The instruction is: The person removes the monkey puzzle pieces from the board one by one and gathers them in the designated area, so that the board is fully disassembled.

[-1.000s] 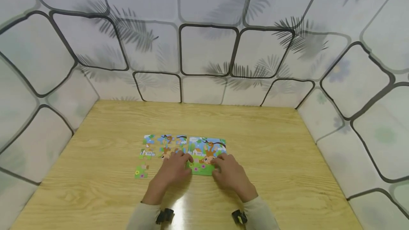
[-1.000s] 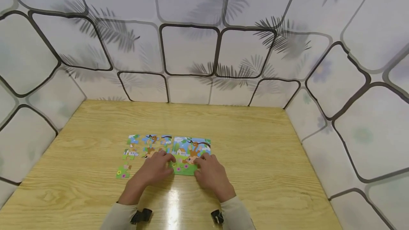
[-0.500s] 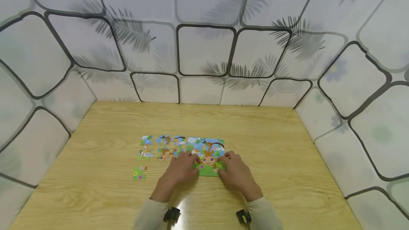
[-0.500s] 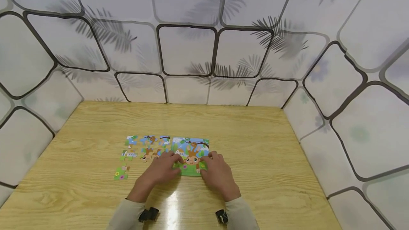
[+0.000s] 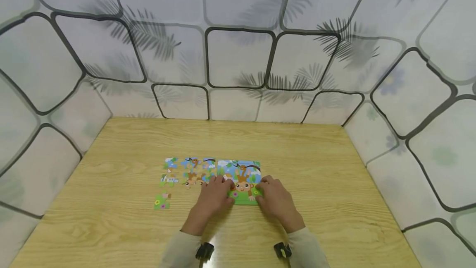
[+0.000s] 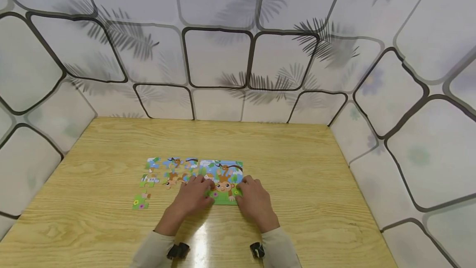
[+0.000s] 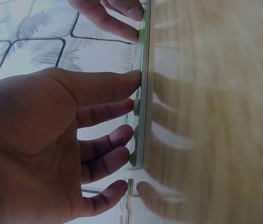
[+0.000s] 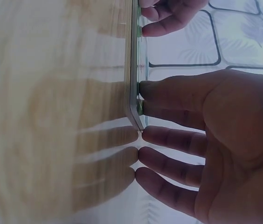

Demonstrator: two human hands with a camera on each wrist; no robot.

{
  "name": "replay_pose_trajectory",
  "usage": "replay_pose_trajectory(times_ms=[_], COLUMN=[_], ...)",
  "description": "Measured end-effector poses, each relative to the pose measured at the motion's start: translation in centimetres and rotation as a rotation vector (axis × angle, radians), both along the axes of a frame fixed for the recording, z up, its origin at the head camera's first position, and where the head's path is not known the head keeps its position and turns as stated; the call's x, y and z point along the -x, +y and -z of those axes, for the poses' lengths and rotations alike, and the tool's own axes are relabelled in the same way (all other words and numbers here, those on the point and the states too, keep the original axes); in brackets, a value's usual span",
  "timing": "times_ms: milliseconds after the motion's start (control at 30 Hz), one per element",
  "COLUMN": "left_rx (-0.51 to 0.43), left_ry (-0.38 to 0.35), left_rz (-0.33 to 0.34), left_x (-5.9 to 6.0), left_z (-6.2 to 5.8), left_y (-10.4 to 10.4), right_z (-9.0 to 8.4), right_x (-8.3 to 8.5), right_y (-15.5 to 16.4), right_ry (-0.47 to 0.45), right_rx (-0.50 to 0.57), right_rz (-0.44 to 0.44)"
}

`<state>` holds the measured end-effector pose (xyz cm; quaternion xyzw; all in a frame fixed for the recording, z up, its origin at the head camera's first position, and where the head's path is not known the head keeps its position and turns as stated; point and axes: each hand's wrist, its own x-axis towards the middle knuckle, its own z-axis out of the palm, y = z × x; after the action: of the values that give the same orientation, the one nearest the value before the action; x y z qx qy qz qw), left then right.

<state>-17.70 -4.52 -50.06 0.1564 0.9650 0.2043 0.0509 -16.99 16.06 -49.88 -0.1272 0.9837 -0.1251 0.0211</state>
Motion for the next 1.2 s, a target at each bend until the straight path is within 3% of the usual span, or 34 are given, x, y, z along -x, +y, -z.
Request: replay_pose_trajectory(times_ms=[267, 567, 767, 967, 1200], left_rx=[-0.028, -0.064, -0.135, -0.223, -0.258], left_ry=[-0.076, -0.056, -0.038, -0.077, -0.106], left_rz=[-0.033, -0.032, -0.031, -0.008, -0.056], left_x=[0.3, 0.6, 0.6, 0.4, -0.2], left_z=[-0.5, -0.4, 0.0, 0.1, -0.1], left_y=[0.3, 0.3, 0.2, -0.7, -2.6], right_z=[-0.1, -0.1, -0.1, -0.1, 0.0], right_x=[0.3, 0.4, 0.4, 0.3, 0.3], right_y=[-0.1, -0.1, 0.0, 0.1, 0.2], right_ry=[0.000, 0.019, 0.016, 0.023, 0.005], right_rx=[-0.003, -0.017, -0.013, -0.005, 0.008], right_rz=[-0.011, -0.006, -0.009, -0.005, -0.003])
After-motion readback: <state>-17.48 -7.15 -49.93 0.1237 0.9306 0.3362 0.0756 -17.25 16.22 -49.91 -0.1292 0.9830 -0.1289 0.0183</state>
